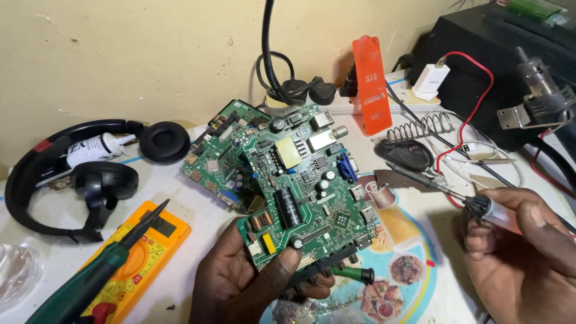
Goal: Soldering electronic components onto a circuit board using a soldering iron and solder wire at a repair workbench.
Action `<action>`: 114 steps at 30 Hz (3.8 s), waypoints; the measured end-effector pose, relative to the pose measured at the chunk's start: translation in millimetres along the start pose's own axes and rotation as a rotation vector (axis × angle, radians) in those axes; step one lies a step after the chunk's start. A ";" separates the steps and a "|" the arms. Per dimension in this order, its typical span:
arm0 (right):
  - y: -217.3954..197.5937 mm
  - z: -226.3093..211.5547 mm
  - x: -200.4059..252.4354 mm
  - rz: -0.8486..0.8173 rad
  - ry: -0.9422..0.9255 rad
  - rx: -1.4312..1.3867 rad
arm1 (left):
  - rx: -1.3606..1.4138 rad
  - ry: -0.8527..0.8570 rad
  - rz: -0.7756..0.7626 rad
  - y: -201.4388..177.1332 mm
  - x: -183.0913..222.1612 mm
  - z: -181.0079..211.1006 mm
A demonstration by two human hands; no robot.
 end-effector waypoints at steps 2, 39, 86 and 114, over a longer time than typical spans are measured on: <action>1.6 0.4 -0.5 -0.037 -0.007 -0.008 | 0.130 0.107 -0.141 10.2 8.8 -1.4; 86.3 -1.1 21.8 -0.044 -0.084 0.394 | -1.023 0.365 -0.356 14.1 26.1 -2.0; 106.3 2.6 45.2 -0.129 0.272 0.359 | -0.327 0.138 -0.238 7.5 44.1 35.5; 86.4 -4.1 28.8 -0.429 -0.076 0.604 | -0.877 0.753 0.022 23.6 24.7 14.6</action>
Point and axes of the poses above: each hand's wrist, its own x-axis away from the middle knuckle, its own y-axis out of the palm, z = x × y, the point moved 5 cm from there along -x, towards the middle knuckle, and after that the axes turned 15 degrees about -x, right-handed, at the moved point
